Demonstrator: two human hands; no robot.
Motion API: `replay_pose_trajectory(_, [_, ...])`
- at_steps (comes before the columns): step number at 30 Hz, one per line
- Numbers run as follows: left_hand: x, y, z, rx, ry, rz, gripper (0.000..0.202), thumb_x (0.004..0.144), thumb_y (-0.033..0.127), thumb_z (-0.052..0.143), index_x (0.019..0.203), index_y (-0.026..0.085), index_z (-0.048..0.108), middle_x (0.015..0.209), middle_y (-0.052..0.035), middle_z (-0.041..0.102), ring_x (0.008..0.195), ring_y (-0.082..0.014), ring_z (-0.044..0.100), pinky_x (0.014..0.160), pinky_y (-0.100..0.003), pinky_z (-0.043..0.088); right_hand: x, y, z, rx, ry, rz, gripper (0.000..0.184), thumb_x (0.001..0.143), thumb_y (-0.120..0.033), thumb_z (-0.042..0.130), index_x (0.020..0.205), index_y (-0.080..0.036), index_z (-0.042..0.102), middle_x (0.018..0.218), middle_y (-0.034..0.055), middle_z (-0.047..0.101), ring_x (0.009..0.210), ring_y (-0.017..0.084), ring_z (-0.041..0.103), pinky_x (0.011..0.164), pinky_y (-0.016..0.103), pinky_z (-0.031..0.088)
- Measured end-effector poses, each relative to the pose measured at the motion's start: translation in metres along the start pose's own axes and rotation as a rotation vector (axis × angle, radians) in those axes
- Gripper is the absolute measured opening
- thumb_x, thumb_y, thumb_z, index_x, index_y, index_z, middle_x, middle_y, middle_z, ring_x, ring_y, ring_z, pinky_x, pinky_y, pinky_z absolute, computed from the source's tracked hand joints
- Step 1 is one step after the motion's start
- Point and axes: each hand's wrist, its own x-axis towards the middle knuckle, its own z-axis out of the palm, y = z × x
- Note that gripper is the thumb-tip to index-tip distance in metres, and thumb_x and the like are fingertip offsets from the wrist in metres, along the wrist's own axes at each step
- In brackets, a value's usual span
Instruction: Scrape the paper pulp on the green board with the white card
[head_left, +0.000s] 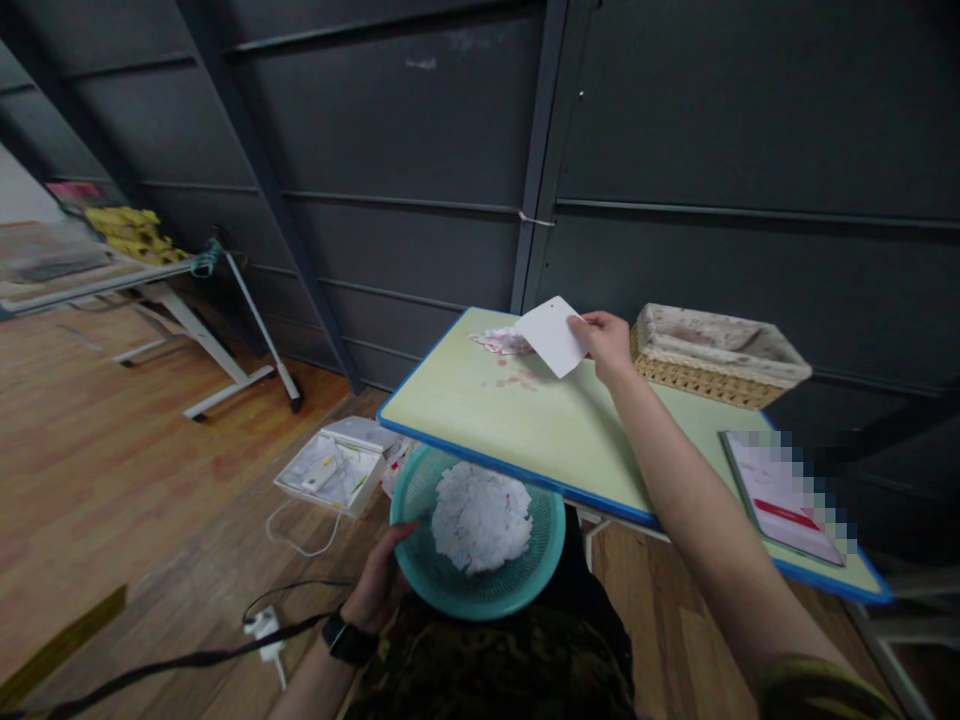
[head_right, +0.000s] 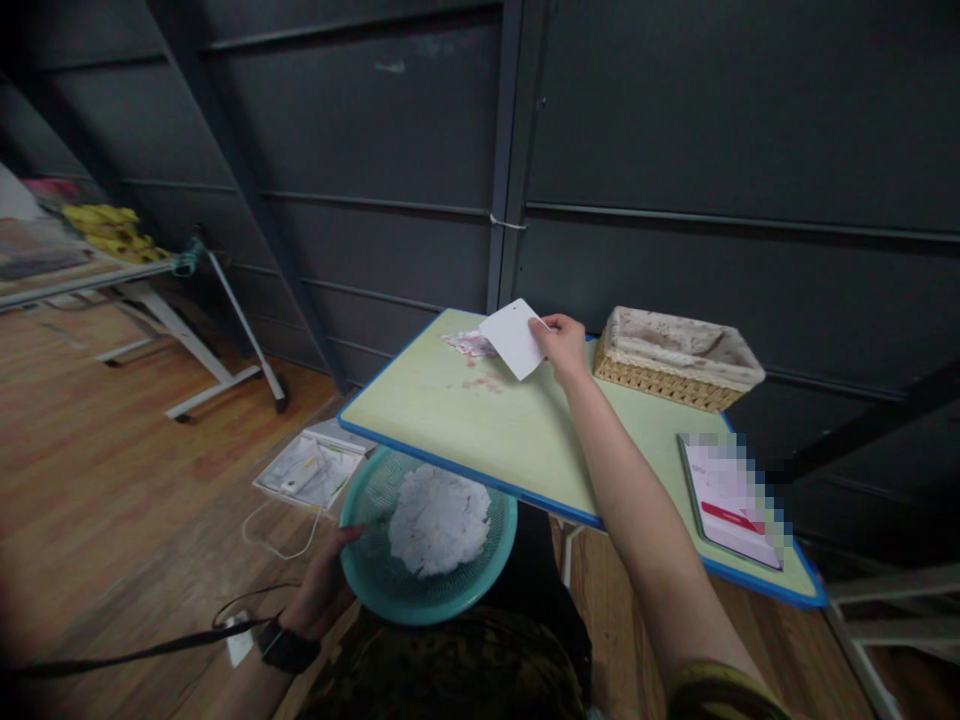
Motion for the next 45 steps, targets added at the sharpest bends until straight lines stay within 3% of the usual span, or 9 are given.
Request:
replay_pose_trajectory(3, [0.001, -0.002, 0.001, 0.001, -0.005, -0.010, 0.042, 0.081, 0.018, 0.059, 0.121, 0.006, 0.062, 0.090, -0.0111, 0.079, 0.086, -0.0281, 0.074, 0.089, -0.042, 0.054, -0.003, 0.003, 0.001, 0.049, -0.096, 0.109, 0.018, 0.064, -0.027, 0.066, 0.070, -0.019, 0.052, 0.066, 0.0022, 0.059, 0.060, 0.014, 0.055, 0.049, 0.023, 0.041])
replay_pose_trajectory(7, [0.005, -0.007, -0.004, -0.006, -0.023, -0.019, 0.040, 0.080, 0.018, 0.061, 0.118, 0.006, 0.065, 0.090, -0.0109, 0.079, 0.087, -0.0283, 0.074, 0.090, -0.041, 0.054, -0.033, 0.009, 0.038, 0.110, -0.313, 0.210, 0.021, 0.059, -0.025, 0.068, 0.068, -0.020, 0.050, 0.062, 0.0002, 0.059, 0.058, 0.014, 0.057, 0.049, 0.022, 0.042])
replay_pose_trajectory(13, [0.006, -0.015, -0.008, -0.044, -0.059, -0.080, 0.044, 0.080, 0.020, 0.061, 0.122, 0.006, 0.062, 0.090, -0.0113, 0.079, 0.093, -0.0305, 0.072, 0.091, -0.042, 0.053, -0.065, 0.022, 0.086, -0.030, -0.261, 0.164, 0.019, 0.062, -0.025, 0.065, 0.064, -0.020, 0.047, 0.054, -0.0035, 0.055, 0.051, 0.013, 0.055, 0.044, 0.021, 0.038])
replay_pose_trajectory(17, [0.007, -0.020, -0.006, -0.039, -0.073, -0.128, 0.049, 0.082, 0.020, 0.060, 0.128, 0.004, 0.057, 0.095, -0.0131, 0.078, 0.094, -0.0306, 0.072, 0.092, -0.043, 0.052, -0.049, 0.020, 0.068, -0.095, -0.255, 0.205, 0.018, 0.062, -0.018, 0.064, 0.063, -0.020, 0.046, 0.052, -0.0038, 0.054, 0.048, 0.012, 0.053, 0.041, 0.020, 0.037])
replay_pose_trajectory(25, [0.024, -0.043, -0.016, -0.062, -0.120, -0.168, 0.061, 0.081, 0.021, 0.062, 0.137, 0.004, 0.047, 0.107, -0.0175, 0.075, 0.103, -0.0328, 0.069, 0.093, -0.045, 0.052, -0.002, 0.021, -0.007, -0.075, -0.235, 0.281, 0.019, 0.059, -0.010, 0.067, 0.061, -0.017, 0.049, 0.048, -0.0017, 0.053, 0.045, 0.010, 0.050, 0.040, 0.019, 0.036])
replay_pose_trajectory(29, [0.026, -0.054, -0.017, -0.079, -0.097, -0.135, 0.063, 0.077, 0.021, 0.066, 0.136, 0.007, 0.050, 0.108, -0.0176, 0.074, 0.102, -0.0354, 0.069, 0.092, -0.048, 0.051, 0.006, 0.021, -0.020, -0.055, -0.162, 0.287, 0.020, 0.060, -0.009, 0.066, 0.062, -0.017, 0.049, 0.050, -0.0019, 0.054, 0.046, 0.011, 0.051, 0.042, 0.021, 0.039])
replay_pose_trajectory(37, [0.034, -0.070, -0.025, -0.141, -0.172, -0.123, 0.063, 0.078, 0.019, 0.065, 0.138, 0.004, 0.048, 0.113, -0.0182, 0.072, 0.113, -0.0352, 0.063, 0.103, -0.047, 0.044, -0.030, 0.009, 0.033, 0.082, -0.293, 0.221, 0.021, 0.059, -0.018, 0.067, 0.065, -0.019, 0.047, 0.057, -0.0015, 0.057, 0.053, 0.013, 0.056, 0.045, 0.021, 0.042])
replay_pose_trajectory(41, [0.036, -0.071, -0.026, -0.140, -0.155, -0.131, 0.065, 0.078, 0.020, 0.065, 0.139, 0.005, 0.047, 0.114, -0.0179, 0.072, 0.112, -0.0354, 0.064, 0.102, -0.048, 0.045, -0.049, 0.020, 0.067, 0.019, -0.210, 0.219, 0.020, 0.060, -0.021, 0.063, 0.064, -0.021, 0.043, 0.058, -0.0021, 0.056, 0.055, 0.014, 0.057, 0.044, 0.022, 0.044])
replay_pose_trajectory(45, [0.035, -0.069, -0.024, -0.106, -0.120, -0.142, 0.062, 0.080, 0.021, 0.063, 0.137, 0.002, 0.047, 0.113, -0.0191, 0.072, 0.110, -0.0354, 0.065, 0.099, -0.047, 0.048, -0.044, 0.031, 0.068, -0.134, -0.076, 0.188, 0.017, 0.059, -0.020, 0.060, 0.065, -0.022, 0.045, 0.059, -0.0019, 0.055, 0.055, 0.015, 0.057, 0.044, 0.024, 0.048])
